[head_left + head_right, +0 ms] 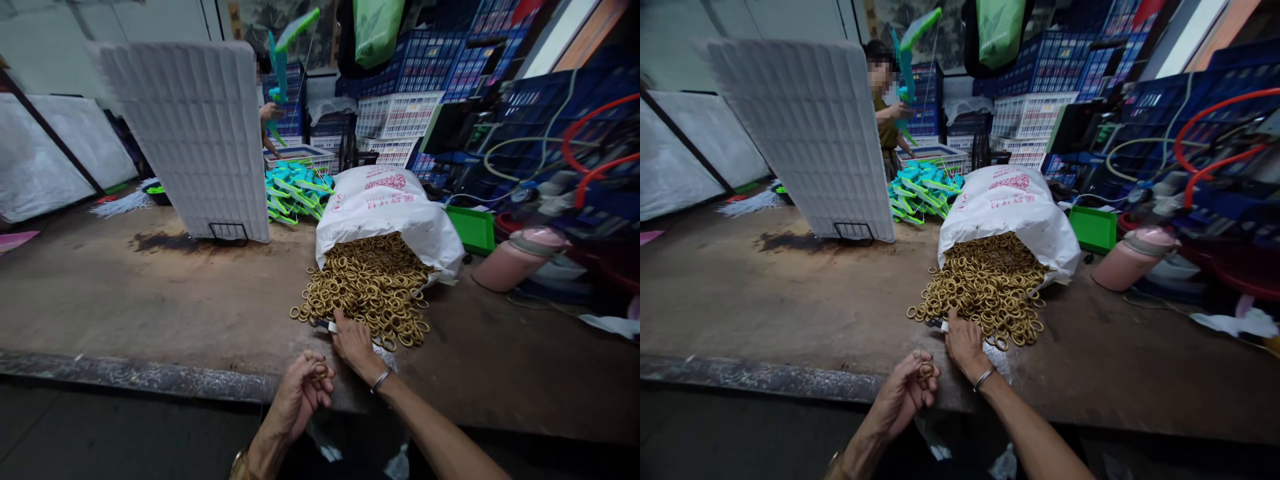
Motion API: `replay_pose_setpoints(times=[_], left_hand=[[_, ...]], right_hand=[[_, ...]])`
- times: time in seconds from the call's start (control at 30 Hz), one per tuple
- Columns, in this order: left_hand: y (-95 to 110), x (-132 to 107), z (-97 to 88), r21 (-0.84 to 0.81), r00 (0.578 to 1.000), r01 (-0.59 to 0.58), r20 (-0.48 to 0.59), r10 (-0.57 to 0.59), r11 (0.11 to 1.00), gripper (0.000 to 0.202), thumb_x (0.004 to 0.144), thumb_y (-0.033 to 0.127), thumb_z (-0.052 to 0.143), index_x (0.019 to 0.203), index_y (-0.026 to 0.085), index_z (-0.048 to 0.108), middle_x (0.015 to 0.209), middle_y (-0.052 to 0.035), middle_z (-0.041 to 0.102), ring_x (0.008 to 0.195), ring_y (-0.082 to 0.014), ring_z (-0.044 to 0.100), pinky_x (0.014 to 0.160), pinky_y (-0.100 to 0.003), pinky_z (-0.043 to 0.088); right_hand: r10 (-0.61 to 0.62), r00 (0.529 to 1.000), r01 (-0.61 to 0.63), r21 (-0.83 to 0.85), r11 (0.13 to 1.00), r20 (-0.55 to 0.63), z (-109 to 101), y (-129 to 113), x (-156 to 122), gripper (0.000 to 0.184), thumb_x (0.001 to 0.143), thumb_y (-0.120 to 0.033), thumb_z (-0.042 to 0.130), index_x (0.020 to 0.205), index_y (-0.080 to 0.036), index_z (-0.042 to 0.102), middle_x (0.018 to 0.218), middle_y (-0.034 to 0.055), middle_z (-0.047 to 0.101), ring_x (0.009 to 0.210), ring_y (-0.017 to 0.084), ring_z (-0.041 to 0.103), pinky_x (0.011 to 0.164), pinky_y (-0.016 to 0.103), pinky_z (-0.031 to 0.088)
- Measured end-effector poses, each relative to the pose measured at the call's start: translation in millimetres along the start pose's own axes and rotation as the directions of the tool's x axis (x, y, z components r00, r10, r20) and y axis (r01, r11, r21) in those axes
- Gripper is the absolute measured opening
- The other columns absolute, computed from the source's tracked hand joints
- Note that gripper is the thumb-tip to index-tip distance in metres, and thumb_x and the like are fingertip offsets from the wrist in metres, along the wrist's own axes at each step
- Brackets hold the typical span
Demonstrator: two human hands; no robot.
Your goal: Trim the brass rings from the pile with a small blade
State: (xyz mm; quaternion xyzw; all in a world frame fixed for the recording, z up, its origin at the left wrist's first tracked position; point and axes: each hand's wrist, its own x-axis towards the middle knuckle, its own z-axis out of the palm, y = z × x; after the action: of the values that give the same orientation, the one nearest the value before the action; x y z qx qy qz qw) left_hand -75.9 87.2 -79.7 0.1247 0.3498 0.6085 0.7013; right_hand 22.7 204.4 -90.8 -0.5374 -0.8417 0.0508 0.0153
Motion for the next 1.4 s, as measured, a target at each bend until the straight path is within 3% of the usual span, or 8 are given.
replay_pose_setpoints(times=[0.27, 0.43, 0.53, 0.67, 0.83, 1.0, 1.17, 1.4], left_hand=[[-4, 1, -9.3, -0.087, 0.996, 0.069, -0.054, -0.073, 0.994, 0.027, 0.071, 0.033, 0.058, 0.057, 0.012, 0.050, 0.067, -0.0049, 0.058, 0.053, -0.0094, 0.052, 0.043, -0.019, 0.038], [1, 5, -1.6, 0.008, 0.993, 0.032, -0.114, -0.031, 0.999, 0.026, 0.067, 0.035, 0.064, 0.065, 0.013, 0.050, 0.065, -0.0018, 0.057, 0.051, -0.0075, 0.050, 0.040, -0.016, 0.034], [1, 10, 3.6, 0.129, 0.989, -0.025, -0.145, 0.043, 0.991, 0.031, 0.065, 0.039, 0.065, 0.078, 0.015, 0.051, 0.063, 0.0011, 0.055, 0.047, -0.0064, 0.047, 0.036, -0.014, 0.030], [-5, 16, 5.7, 0.287, 0.975, -0.105, -0.158, 0.155, 0.952, 0.041, 0.066, 0.044, 0.063, 0.094, 0.017, 0.049, 0.064, 0.0027, 0.053, 0.045, -0.0058, 0.044, 0.035, -0.014, 0.029], [-10, 18, 5.1, 0.433, 0.978, -0.110, -0.115, 0.176, 0.895, 0.033, 0.069, 0.048, 0.057, 0.068, 0.016, 0.047, 0.050, 0.0078, 0.041, 0.035, -0.0021, 0.029, 0.033, -0.014, 0.023], [-7, 14, 11.7, 0.490, 0.968, -0.078, -0.170, 0.183, 0.868, 0.034, 0.066, 0.047, 0.060, 0.062, 0.018, 0.042, 0.043, 0.0102, 0.034, 0.034, -0.0027, 0.025, 0.036, -0.016, 0.022], [-9, 12, 18.2, 0.527, 0.966, -0.181, -0.065, 0.252, 0.831, 0.028, 0.066, 0.040, 0.061, 0.060, 0.017, 0.045, 0.050, 0.0067, 0.041, 0.044, -0.0059, 0.033, 0.045, -0.018, 0.029], [-11, 13, 6.5, 0.732, 0.878, -0.368, 0.070, 0.474, 0.573, 0.015, 0.070, 0.023, 0.057, 0.056, 0.018, 0.052, 0.055, 0.0024, 0.048, 0.055, -0.0116, 0.040, 0.057, -0.022, 0.030]], right_hand=[[-0.016, 0.998, 0.018, 0.045, 0.999, -0.060, 0, 8, -7, 0.024, 0.071, -0.006, 0.041, 0.090, -0.017, 0.051, 0.075, 0.0063, 0.064, 0.064, 0.015, 0.058, 0.053, 0.023, 0.024], [-0.017, 0.996, 0.044, 0.314, 0.948, -0.086, 2, 19, -16, 0.021, 0.069, -0.008, 0.041, 0.082, -0.018, 0.055, 0.066, 0.0020, 0.060, 0.059, 0.013, 0.052, 0.054, 0.022, 0.027], [-0.034, 0.994, 0.094, 0.622, 0.778, -0.108, 0, 18, -26, 0.018, 0.078, -0.023, 0.037, 0.073, -0.018, 0.054, 0.062, -0.0004, 0.054, 0.057, 0.012, 0.047, 0.054, 0.021, 0.031], [-0.025, 1.000, 0.021, 0.864, 0.504, -0.010, -8, 10, -44, 0.029, 0.079, -0.041, 0.037, 0.068, -0.018, 0.051, 0.053, -0.0044, 0.044, 0.050, 0.010, 0.039, 0.049, 0.020, 0.032], [-0.062, 0.992, -0.085, 0.945, 0.316, 0.110, -22, 3, -55, 0.032, 0.075, -0.047, 0.043, 0.062, -0.019, 0.046, 0.047, -0.0075, 0.036, 0.044, 0.008, 0.033, 0.045, 0.020, 0.030], [-0.025, 0.993, -0.104, 0.940, 0.326, 0.119, -16, 3, -57, 0.030, 0.074, -0.046, 0.046, 0.061, -0.019, 0.045, 0.046, -0.0077, 0.036, 0.044, 0.008, 0.033, 0.045, 0.020, 0.029], [-0.001, 0.992, -0.123, 0.944, 0.307, 0.130, -4, 5, -57, 0.033, 0.075, -0.048, 0.042, 0.060, -0.019, 0.043, 0.047, -0.0076, 0.034, 0.044, 0.007, 0.032, 0.044, 0.020, 0.029], [-0.003, 0.999, -0.037, 0.818, 0.575, 0.047, -16, 0, -55, 0.029, 0.075, -0.045, 0.040, 0.061, -0.019, 0.042, 0.054, -0.0052, 0.040, 0.053, 0.009, 0.038, 0.049, 0.020, 0.031]])
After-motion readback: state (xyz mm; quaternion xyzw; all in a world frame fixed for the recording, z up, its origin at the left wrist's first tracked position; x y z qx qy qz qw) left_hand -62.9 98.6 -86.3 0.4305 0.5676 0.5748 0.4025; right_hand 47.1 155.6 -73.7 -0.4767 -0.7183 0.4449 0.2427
